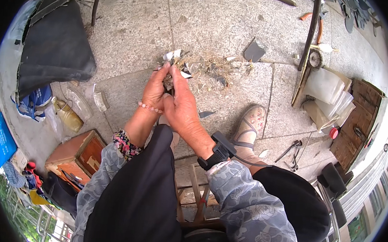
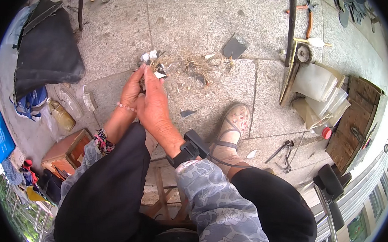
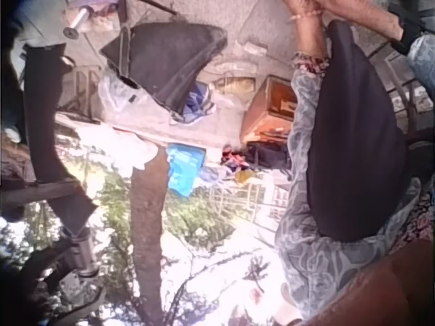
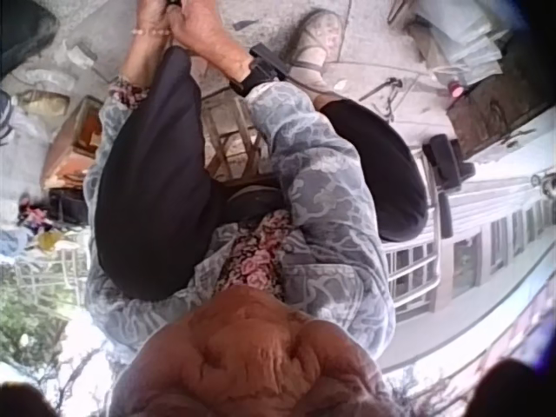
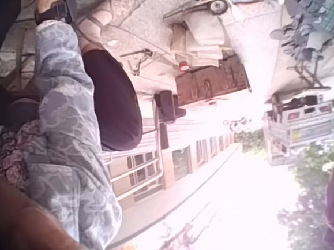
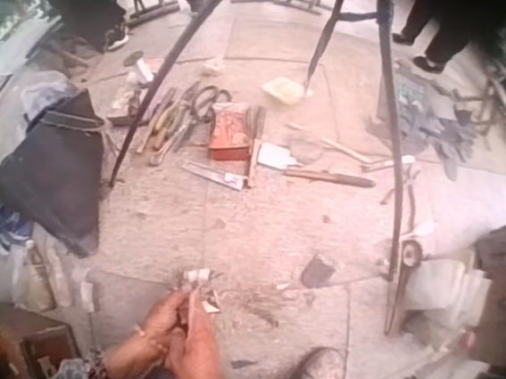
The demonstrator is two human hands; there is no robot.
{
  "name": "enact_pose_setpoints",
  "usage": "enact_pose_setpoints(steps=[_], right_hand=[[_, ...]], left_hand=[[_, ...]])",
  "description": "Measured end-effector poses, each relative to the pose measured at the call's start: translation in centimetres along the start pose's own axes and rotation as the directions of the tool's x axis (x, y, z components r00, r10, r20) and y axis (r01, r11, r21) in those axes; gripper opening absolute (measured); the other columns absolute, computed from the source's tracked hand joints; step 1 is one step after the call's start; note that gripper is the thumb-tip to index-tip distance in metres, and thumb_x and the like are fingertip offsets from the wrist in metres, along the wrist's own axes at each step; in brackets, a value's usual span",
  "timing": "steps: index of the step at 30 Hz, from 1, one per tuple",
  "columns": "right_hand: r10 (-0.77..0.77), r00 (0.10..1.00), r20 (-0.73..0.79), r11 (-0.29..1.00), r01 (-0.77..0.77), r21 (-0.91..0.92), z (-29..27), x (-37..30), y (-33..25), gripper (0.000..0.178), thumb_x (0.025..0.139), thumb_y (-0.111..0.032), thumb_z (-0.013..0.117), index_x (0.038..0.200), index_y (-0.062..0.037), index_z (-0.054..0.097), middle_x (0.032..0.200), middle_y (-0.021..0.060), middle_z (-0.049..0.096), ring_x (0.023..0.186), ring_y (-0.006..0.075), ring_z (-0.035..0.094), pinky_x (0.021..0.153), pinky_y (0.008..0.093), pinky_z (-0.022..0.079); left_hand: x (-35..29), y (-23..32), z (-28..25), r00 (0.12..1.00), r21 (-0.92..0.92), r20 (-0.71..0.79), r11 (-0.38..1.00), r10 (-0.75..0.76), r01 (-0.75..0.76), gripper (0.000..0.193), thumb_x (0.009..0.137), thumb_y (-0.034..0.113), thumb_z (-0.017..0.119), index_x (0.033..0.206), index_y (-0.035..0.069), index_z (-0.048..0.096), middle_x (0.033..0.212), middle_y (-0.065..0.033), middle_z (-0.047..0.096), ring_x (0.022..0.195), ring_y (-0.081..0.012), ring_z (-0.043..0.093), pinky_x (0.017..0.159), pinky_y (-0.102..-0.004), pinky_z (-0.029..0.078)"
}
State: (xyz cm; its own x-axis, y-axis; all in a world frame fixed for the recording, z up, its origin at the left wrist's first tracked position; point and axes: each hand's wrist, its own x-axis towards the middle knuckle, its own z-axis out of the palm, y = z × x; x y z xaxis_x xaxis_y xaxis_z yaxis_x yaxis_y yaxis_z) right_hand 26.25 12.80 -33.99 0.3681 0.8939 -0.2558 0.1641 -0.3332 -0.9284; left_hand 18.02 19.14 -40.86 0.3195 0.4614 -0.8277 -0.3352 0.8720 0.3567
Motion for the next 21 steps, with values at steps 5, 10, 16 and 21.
enact_pose_setpoints(steps=[5,10,16,21], right_hand=[[0.019,0.996,-0.091,0.997,-0.013,0.073,-1.7,-1.3,1.7,0.052,0.075,0.006,0.051,0.126,-0.0004,0.043,0.124,0.0203,0.045,0.102,0.0259,0.058,0.088,0.0300,0.047],[0.178,0.955,-0.239,0.953,-0.227,-0.199,-4.9,-0.1,4.8,0.025,0.073,0.001,0.062,0.098,-0.0031,0.059,0.094,0.0087,0.057,0.070,0.0153,0.060,0.065,0.0260,0.049],[0.090,0.951,-0.295,0.916,-0.196,-0.351,-5.7,5.1,6.9,0.004,0.070,-0.007,0.065,0.073,-0.0055,0.062,0.076,0.0144,0.059,0.071,0.0306,0.059,0.065,0.0381,0.047],[0.357,0.917,-0.179,0.742,-0.395,-0.542,-4.3,7.3,5.7,0.016,0.071,-0.020,0.065,0.077,-0.0054,0.064,0.082,0.0175,0.063,0.076,0.0342,0.062,0.068,0.0417,0.049]], left_hand=[[-0.1,1.0,0.1,0.999,-0.099,-0.013,0.995,0.030,-0.031,0.026,0.089,0.025,0.056,0.106,0.005,0.056,0.097,-0.0078,0.064,0.088,-0.0205,0.062,0.078,-0.0347,0.052],[-0.7,2.4,-1.2,0.997,-0.134,-0.003,0.988,0.075,-0.075,0.030,0.089,0.029,0.057,0.108,0.006,0.057,0.100,-0.0065,0.064,0.092,-0.0203,0.062,0.079,-0.0340,0.051],[-0.9,2.4,-0.9,0.999,-0.236,-0.021,0.971,0.025,-0.029,0.032,0.090,0.030,0.054,0.110,0.006,0.057,0.103,-0.0063,0.064,0.093,-0.0198,0.062,0.079,-0.0321,0.050],[-0.7,2.6,-3.1,0.997,-0.244,0.040,0.969,0.061,-0.050,0.032,0.091,0.029,0.052,0.113,0.006,0.055,0.104,-0.0071,0.063,0.095,-0.0205,0.061,0.081,-0.0333,0.051]])
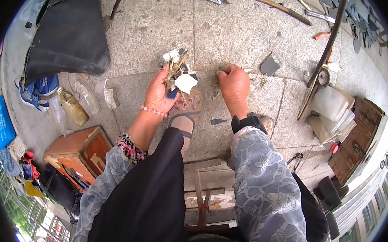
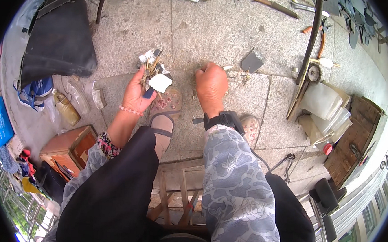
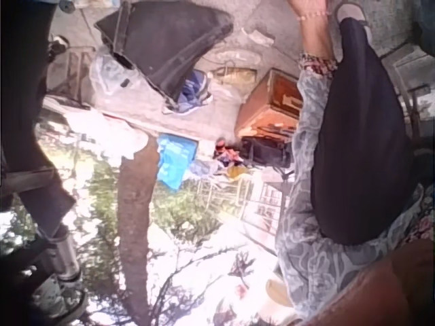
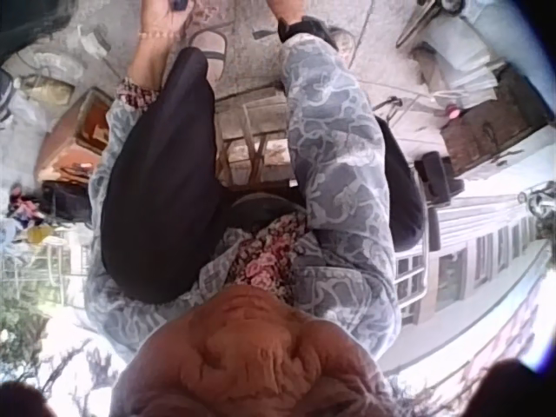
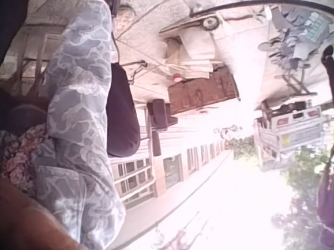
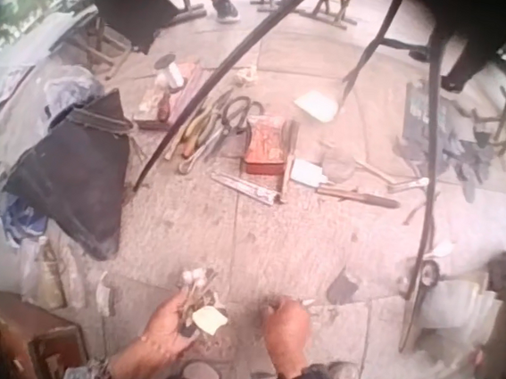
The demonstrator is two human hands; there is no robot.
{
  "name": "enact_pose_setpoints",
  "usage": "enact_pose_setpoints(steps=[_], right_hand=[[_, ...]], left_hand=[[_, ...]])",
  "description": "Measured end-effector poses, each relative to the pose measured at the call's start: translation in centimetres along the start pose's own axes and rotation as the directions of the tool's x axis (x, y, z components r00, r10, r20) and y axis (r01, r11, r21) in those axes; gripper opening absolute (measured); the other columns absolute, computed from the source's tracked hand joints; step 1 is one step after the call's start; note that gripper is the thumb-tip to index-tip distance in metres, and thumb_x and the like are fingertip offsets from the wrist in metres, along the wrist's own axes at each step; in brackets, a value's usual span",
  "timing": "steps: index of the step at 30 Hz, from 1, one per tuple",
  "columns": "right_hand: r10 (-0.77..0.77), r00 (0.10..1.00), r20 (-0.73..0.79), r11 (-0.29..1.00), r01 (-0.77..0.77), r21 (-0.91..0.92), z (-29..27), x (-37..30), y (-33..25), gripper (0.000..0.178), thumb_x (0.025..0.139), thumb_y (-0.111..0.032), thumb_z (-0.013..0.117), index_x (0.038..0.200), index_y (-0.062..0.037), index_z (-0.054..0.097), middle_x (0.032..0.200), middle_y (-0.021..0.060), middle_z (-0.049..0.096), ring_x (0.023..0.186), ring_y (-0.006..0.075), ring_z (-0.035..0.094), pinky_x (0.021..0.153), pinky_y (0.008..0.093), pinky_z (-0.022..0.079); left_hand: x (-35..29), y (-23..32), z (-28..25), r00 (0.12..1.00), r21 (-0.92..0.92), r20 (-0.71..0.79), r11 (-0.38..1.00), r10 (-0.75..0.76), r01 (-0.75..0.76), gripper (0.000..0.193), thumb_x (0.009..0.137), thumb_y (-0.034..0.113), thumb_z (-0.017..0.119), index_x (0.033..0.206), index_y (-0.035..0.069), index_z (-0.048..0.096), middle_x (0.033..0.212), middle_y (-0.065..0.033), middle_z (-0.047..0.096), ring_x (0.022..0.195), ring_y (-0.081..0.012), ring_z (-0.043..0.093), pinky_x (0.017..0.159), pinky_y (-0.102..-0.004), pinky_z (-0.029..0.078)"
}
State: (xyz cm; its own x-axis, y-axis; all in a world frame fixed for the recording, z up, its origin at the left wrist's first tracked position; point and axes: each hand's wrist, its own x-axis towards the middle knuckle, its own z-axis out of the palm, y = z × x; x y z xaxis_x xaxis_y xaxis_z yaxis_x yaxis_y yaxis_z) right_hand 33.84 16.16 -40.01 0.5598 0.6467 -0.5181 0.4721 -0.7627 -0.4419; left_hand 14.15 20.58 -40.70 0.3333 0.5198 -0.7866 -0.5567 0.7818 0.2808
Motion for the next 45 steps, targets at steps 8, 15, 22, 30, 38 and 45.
enact_pose_setpoints(steps=[8,15,22,30,38,45], right_hand=[[0.161,0.986,0.029,0.986,-0.159,-0.056,0.5,1.3,-0.3,0.017,0.071,-0.017,0.059,0.081,-0.0040,0.065,0.085,0.0208,0.064,0.082,0.0373,0.062,0.073,0.0439,0.050],[0.088,0.993,0.079,0.996,-0.087,-0.026,0.3,1.4,-0.4,0.019,0.069,-0.018,0.059,0.075,-0.0009,0.064,0.080,0.0214,0.064,0.077,0.0364,0.062,0.071,0.0420,0.050],[0.197,0.969,0.153,0.737,-0.249,0.629,-4.8,1.8,2.8,0.009,0.073,-0.002,0.057,0.080,0.0028,0.054,0.064,0.0090,0.060,0.055,0.0155,0.061,0.046,0.0256,0.049],[0.013,0.999,-0.043,0.411,0.034,0.911,-11.6,7.7,-0.1,0.037,0.074,-0.004,0.070,0.103,0.0075,0.050,0.089,0.0149,0.058,0.073,0.0173,0.063,0.054,0.0221,0.055],[-0.214,0.975,0.051,0.966,0.219,-0.137,-3.9,-0.8,2.9,0.042,0.064,-0.018,0.078,0.100,-0.0060,0.059,0.103,0.0131,0.051,0.090,0.0292,0.058,0.078,0.0372,0.049],[-0.237,0.969,-0.066,0.959,0.244,0.144,-3.1,-0.1,7.5,0.026,0.070,-0.011,0.071,0.092,-0.0040,0.058,0.084,0.0108,0.057,0.078,0.0242,0.061,0.068,0.0358,0.048]], left_hand=[[-0.3,-0.7,1.5,0.999,-0.058,0.047,0.998,0.004,-0.001,0.032,0.092,0.027,0.050,0.116,0.005,0.053,0.108,-0.0094,0.061,0.099,-0.0223,0.060,0.087,-0.0377,0.049],[-0.8,-0.7,1.8,0.999,-0.082,0.034,0.996,-0.011,0.014,0.033,0.092,0.027,0.050,0.116,0.004,0.052,0.107,-0.0090,0.061,0.098,-0.0219,0.060,0.087,-0.0378,0.049],[-1.6,0.7,1.9,1.000,-0.115,-0.006,0.993,-0.024,0.023,0.034,0.092,0.028,0.051,0.116,0.004,0.053,0.106,-0.0094,0.062,0.098,-0.0224,0.060,0.087,-0.0372,0.049],[-1.2,0.6,1.1,0.998,-0.146,0.040,0.988,-0.041,0.046,0.035,0.093,0.028,0.047,0.117,0.004,0.052,0.107,-0.0095,0.062,0.099,-0.0241,0.060,0.086,-0.0405,0.051],[-1.7,0.4,1.8,0.997,-0.086,-0.063,0.996,-0.039,0.034,0.033,0.091,0.029,0.051,0.114,0.005,0.054,0.105,-0.0078,0.063,0.097,-0.0218,0.061,0.083,-0.0358,0.051],[-1.9,0.4,2.1,0.998,-0.111,-0.024,0.992,-0.059,0.056,0.031,0.090,0.026,0.054,0.112,0.004,0.055,0.105,-0.0076,0.063,0.098,-0.0210,0.060,0.087,-0.0366,0.049]])
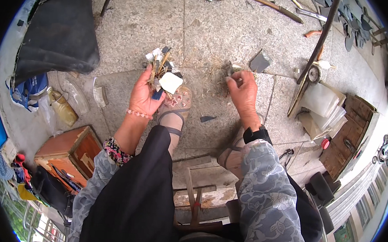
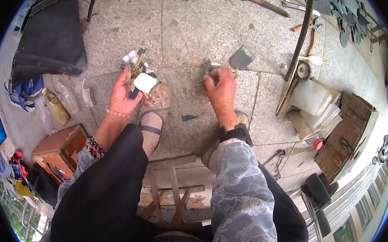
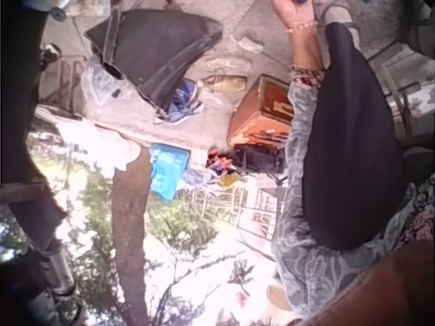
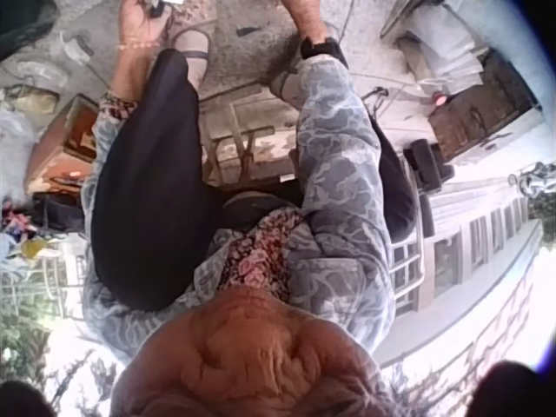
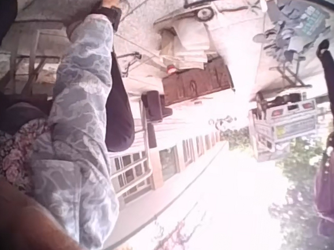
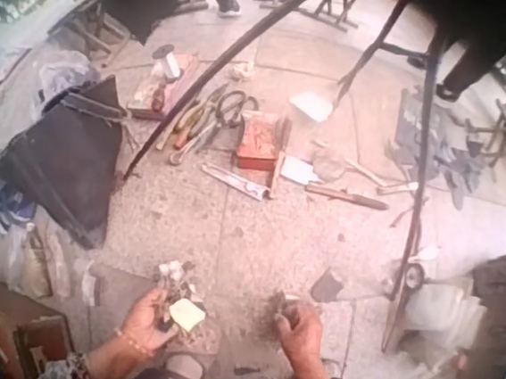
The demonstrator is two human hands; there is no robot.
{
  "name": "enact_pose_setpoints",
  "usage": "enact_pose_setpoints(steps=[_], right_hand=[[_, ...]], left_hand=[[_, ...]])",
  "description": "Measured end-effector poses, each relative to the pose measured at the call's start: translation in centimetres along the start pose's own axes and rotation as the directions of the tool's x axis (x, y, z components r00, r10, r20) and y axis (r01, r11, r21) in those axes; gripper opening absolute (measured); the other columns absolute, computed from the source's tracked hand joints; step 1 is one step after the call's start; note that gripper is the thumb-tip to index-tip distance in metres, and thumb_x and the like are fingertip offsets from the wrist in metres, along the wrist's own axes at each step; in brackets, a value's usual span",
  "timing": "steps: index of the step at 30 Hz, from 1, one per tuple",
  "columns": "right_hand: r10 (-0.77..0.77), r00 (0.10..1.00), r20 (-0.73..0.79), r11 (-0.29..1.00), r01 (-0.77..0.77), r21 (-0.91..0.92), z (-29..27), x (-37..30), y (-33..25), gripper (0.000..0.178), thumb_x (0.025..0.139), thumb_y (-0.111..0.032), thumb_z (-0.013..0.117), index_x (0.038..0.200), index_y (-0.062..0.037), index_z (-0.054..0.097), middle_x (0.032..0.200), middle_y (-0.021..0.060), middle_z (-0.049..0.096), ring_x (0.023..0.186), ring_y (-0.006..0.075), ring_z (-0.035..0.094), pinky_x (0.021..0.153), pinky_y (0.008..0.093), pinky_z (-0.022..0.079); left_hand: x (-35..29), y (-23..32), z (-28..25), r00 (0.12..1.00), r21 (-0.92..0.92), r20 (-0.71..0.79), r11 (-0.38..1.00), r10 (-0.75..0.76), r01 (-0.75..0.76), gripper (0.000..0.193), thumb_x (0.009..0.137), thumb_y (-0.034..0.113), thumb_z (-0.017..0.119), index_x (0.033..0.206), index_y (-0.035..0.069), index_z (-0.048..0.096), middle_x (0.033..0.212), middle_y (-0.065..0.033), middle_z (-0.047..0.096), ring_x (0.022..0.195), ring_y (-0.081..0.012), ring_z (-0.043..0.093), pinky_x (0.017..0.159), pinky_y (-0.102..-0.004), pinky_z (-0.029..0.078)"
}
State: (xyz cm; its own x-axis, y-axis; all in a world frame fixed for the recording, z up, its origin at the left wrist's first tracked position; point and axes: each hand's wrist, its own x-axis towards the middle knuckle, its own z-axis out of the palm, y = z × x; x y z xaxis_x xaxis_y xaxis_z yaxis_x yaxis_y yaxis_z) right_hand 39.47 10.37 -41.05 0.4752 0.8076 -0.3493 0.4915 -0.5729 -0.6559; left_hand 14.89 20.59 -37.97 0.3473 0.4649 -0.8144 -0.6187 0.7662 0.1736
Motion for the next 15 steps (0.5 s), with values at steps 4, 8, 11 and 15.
enact_pose_setpoints(steps=[4,8,11,15], right_hand=[[0.176,0.971,-0.163,0.963,-0.135,0.233,-1.5,0.8,2.7,0.015,0.078,-0.011,0.064,0.090,-0.0017,0.059,0.074,0.0073,0.063,0.058,0.0158,0.059,0.058,0.0282,0.049],[0.483,0.871,0.086,0.659,-0.427,0.619,-2.9,0.1,2.7,0.008,0.080,-0.009,0.061,0.086,-0.0057,0.058,0.069,0.0018,0.059,0.051,0.0119,0.055,0.050,0.0256,0.046],[0.471,0.855,0.215,0.395,-0.423,0.816,-4.0,-0.3,2.5,0.008,0.081,-0.010,0.058,0.080,-0.0109,0.051,0.064,-0.0017,0.052,0.045,0.0090,0.049,0.044,0.0226,0.041],[0.494,0.843,0.210,0.405,-0.438,0.803,-4.3,-1.1,3.3,0.008,0.080,-0.008,0.058,0.086,-0.0079,0.053,0.065,-0.0008,0.053,0.045,0.0087,0.049,0.044,0.0220,0.041]], left_hand=[[0.5,-0.1,-0.4,0.997,-0.003,0.080,1.000,-0.021,0.021,0.029,0.089,0.024,0.056,0.111,0.004,0.056,0.107,-0.0080,0.063,0.099,-0.0215,0.060,0.088,-0.0375,0.048],[0.4,-0.5,-0.4,0.999,-0.016,0.045,1.000,-0.014,0.015,0.030,0.090,0.025,0.055,0.111,0.004,0.056,0.106,-0.0082,0.063,0.099,-0.0215,0.060,0.088,-0.0373,0.048],[0.2,-0.8,0.4,1.000,0.025,0.002,0.999,-0.019,0.019,0.031,0.090,0.026,0.054,0.112,0.004,0.056,0.106,-0.0082,0.063,0.099,-0.0217,0.060,0.087,-0.0374,0.048],[0.2,-0.3,0.2,0.999,0.027,0.046,0.999,-0.023,0.022,0.031,0.091,0.026,0.053,0.112,0.003,0.055,0.106,-0.0085,0.063,0.099,-0.0218,0.060,0.088,-0.0374,0.048]])
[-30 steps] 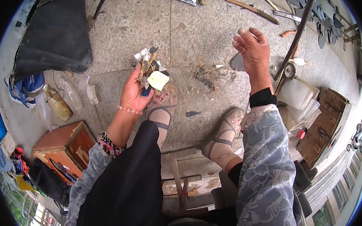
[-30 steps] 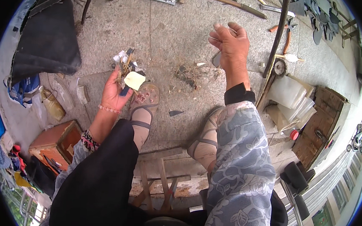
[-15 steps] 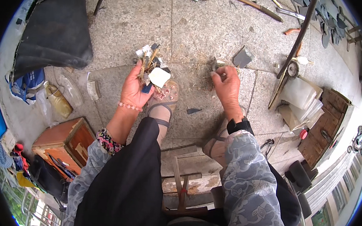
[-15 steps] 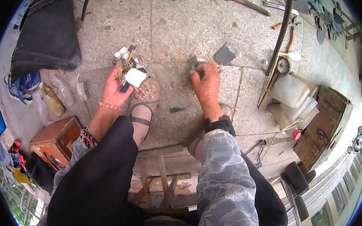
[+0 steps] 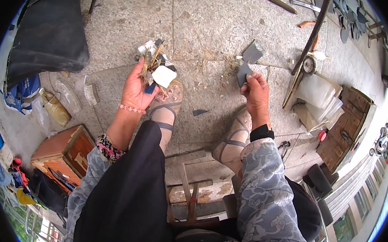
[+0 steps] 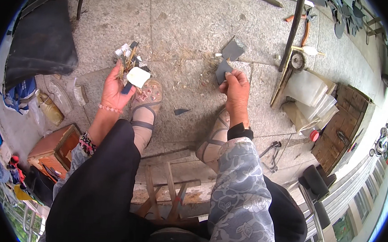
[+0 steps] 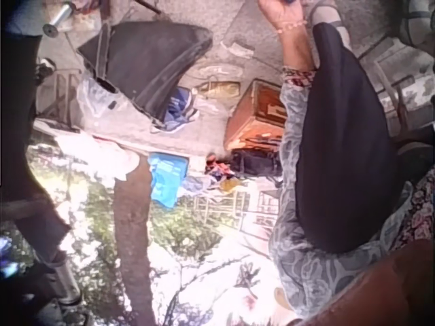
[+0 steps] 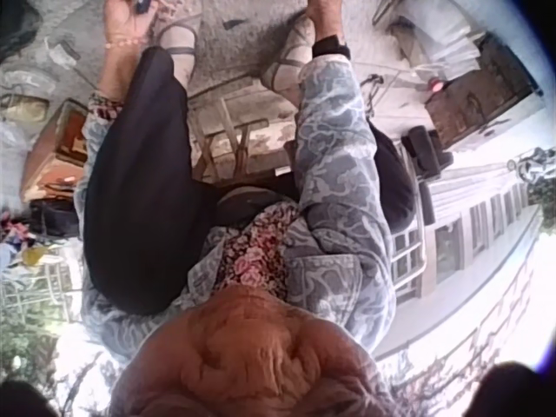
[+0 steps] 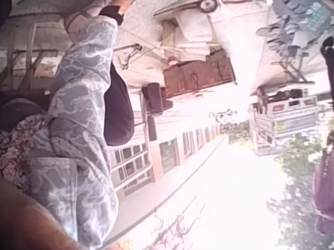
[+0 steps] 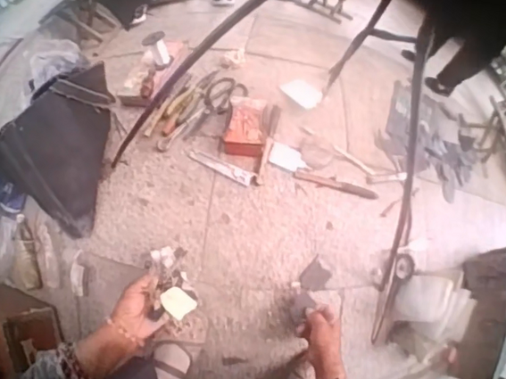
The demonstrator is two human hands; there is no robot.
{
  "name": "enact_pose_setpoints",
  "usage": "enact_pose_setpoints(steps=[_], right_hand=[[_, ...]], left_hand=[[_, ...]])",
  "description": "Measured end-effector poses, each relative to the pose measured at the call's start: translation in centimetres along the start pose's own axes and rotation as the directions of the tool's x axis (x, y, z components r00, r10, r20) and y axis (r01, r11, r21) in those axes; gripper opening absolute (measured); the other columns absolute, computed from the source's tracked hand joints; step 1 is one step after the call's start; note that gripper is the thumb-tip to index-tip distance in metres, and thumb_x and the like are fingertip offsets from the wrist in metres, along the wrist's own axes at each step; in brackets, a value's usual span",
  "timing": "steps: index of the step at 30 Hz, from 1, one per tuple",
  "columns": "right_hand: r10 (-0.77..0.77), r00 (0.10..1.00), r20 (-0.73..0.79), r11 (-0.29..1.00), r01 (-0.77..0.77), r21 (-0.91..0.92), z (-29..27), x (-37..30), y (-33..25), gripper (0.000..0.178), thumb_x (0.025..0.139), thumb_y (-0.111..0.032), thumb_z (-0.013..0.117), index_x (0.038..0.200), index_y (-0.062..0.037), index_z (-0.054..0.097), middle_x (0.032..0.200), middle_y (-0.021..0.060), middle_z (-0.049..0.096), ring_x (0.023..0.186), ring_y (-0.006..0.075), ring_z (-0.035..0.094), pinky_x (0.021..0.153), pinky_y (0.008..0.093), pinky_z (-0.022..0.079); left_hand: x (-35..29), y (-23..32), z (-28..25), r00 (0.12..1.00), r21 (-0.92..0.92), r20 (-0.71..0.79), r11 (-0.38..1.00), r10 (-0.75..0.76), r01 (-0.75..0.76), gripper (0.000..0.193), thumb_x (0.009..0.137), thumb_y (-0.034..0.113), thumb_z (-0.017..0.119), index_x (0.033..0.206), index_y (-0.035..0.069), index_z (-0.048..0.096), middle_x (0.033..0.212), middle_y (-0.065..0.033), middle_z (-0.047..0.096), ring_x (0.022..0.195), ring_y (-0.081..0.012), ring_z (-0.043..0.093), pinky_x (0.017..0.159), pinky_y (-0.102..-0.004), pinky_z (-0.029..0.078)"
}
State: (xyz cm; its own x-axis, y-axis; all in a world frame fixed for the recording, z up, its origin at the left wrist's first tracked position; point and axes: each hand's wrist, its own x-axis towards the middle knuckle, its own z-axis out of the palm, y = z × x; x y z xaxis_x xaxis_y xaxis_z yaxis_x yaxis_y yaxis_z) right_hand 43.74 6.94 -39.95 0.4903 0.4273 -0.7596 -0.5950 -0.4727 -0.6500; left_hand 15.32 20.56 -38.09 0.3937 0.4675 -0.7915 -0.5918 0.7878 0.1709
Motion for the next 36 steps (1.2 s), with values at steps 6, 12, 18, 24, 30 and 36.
enact_pose_setpoints(steps=[6,12,18,24,30,36], right_hand=[[-0.185,0.883,-0.432,0.963,0.076,-0.257,-3.3,0.0,1.6,0.019,0.077,-0.005,0.062,0.094,-0.0008,0.056,0.067,0.0008,0.055,0.044,0.0085,0.047,0.039,0.0226,0.040],[-0.246,0.895,-0.373,0.914,0.086,-0.396,-1.0,2.3,1.8,0.020,0.076,-0.005,0.062,0.095,0.0032,0.059,0.071,0.0051,0.059,0.047,0.0101,0.051,0.042,0.0232,0.042],[-0.428,0.901,-0.071,0.715,0.290,-0.636,1.4,1.9,1.7,0.019,0.074,-0.005,0.064,0.091,0.0039,0.061,0.075,0.0084,0.063,0.060,0.0124,0.057,0.055,0.0249,0.047],[-0.165,0.986,-0.021,0.781,0.118,-0.613,0.9,-3.7,0.5,0.010,0.073,-0.003,0.062,0.083,0.0004,0.063,0.075,0.0078,0.064,0.066,0.0146,0.059,0.063,0.0270,0.049],[0.032,0.839,0.543,0.218,0.524,-0.823,3.1,-9.3,8.7,0.012,0.068,-0.007,0.060,0.079,-0.0072,0.065,0.086,0.0117,0.063,0.075,0.0332,0.061,0.070,0.0407,0.050],[-0.329,0.838,0.436,0.150,0.502,-0.852,4.8,-7.2,6.6,0.009,0.073,-0.009,0.059,0.080,-0.0078,0.062,0.085,0.0120,0.061,0.075,0.0326,0.061,0.066,0.0418,0.050]], left_hand=[[0.3,0.0,-0.3,1.000,-0.006,0.004,1.000,0.011,-0.011,0.034,0.091,0.028,0.051,0.117,0.007,0.054,0.109,-0.0075,0.061,0.101,-0.0226,0.058,0.089,-0.0386,0.047],[0.0,-0.1,-0.2,0.999,0.001,0.042,1.000,0.006,-0.006,0.030,0.091,0.025,0.052,0.111,0.004,0.056,0.104,-0.0078,0.064,0.096,-0.0212,0.061,0.086,-0.0364,0.049],[0.6,0.3,-0.9,0.999,0.030,0.041,1.000,-0.010,0.008,0.033,0.091,0.028,0.050,0.115,0.006,0.055,0.108,-0.0069,0.062,0.100,-0.0212,0.059,0.085,-0.0358,0.050],[0.4,0.9,-0.5,0.997,-0.031,0.067,0.999,0.027,-0.025,0.031,0.091,0.025,0.049,0.115,0.005,0.055,0.109,-0.0089,0.062,0.102,-0.0233,0.058,0.090,-0.0395,0.046],[0.2,0.8,-0.2,0.998,-0.034,0.056,0.999,0.033,-0.031,0.030,0.091,0.027,0.052,0.111,0.005,0.056,0.104,-0.0077,0.064,0.097,-0.0222,0.060,0.087,-0.0374,0.048],[0.2,1.9,-1.1,0.996,-0.058,0.085,0.998,0.034,-0.029,0.030,0.091,0.024,0.052,0.111,0.004,0.056,0.106,-0.0093,0.063,0.099,-0.0229,0.059,0.090,-0.0384,0.046]])
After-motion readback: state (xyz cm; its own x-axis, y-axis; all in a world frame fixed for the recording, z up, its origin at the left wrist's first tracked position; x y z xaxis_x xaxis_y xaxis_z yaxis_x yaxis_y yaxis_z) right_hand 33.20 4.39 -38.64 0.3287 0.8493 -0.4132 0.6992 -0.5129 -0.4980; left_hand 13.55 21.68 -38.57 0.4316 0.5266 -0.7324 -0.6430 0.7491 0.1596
